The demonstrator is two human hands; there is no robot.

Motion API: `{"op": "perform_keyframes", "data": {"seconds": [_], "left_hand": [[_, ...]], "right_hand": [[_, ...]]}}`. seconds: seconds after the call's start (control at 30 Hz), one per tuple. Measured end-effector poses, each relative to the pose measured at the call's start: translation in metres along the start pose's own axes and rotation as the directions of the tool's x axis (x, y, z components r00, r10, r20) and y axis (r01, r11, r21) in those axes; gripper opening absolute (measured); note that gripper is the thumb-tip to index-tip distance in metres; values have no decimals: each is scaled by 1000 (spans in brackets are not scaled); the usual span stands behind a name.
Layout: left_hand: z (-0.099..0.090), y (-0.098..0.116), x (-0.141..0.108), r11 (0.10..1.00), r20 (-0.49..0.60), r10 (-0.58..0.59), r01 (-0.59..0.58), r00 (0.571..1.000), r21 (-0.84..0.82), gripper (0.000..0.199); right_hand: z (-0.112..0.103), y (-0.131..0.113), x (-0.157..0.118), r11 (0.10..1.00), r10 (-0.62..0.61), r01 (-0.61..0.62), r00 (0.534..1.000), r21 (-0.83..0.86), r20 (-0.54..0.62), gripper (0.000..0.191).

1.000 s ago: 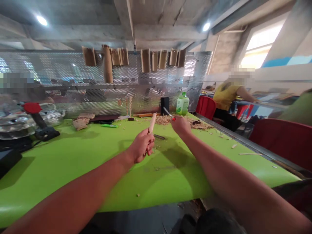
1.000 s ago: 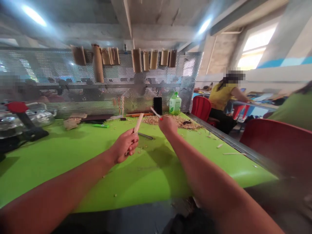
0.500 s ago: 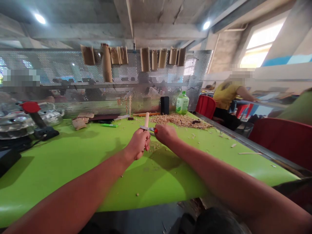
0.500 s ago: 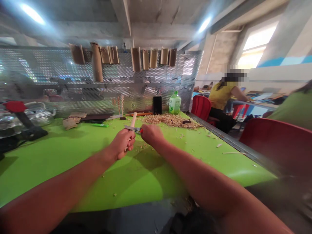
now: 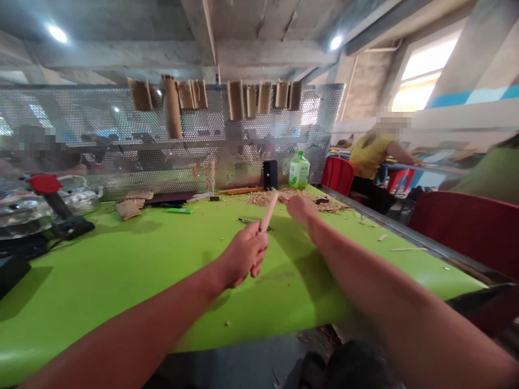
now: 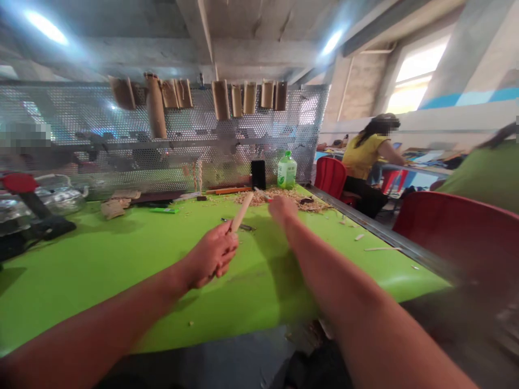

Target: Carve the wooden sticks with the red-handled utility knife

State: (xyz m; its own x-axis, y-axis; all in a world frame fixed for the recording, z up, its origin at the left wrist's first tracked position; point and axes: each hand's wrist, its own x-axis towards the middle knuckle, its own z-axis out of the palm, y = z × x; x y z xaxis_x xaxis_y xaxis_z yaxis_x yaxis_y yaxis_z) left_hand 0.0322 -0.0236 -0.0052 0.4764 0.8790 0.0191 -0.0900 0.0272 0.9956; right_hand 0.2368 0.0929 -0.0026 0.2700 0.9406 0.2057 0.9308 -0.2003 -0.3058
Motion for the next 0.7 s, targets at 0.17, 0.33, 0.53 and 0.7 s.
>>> {"op": "perform_keyframes", "data": {"seconds": [0.17,0.33,0.53,0.7], "left_hand": [[-10,-3,9,999,-131,38,-39,991,-5,8],[-25,-6,23,998,-249,48,-40,967,37,10],[-26,-10,26,996,-283,83,-67,956,64,12],[-23,-10,25,993,-316,62,-28,947,111,12]], "right_hand": [[-2,4,4,1000,15,-16,993,-4,-116,38],[17,-34,-25,959,-283,274,942,-71,-180,32],[24,-53,-53,888,-451,439,889,-135,-80,28],[21,-54,-54,892,-438,424,896,-156,-68,30]]}}
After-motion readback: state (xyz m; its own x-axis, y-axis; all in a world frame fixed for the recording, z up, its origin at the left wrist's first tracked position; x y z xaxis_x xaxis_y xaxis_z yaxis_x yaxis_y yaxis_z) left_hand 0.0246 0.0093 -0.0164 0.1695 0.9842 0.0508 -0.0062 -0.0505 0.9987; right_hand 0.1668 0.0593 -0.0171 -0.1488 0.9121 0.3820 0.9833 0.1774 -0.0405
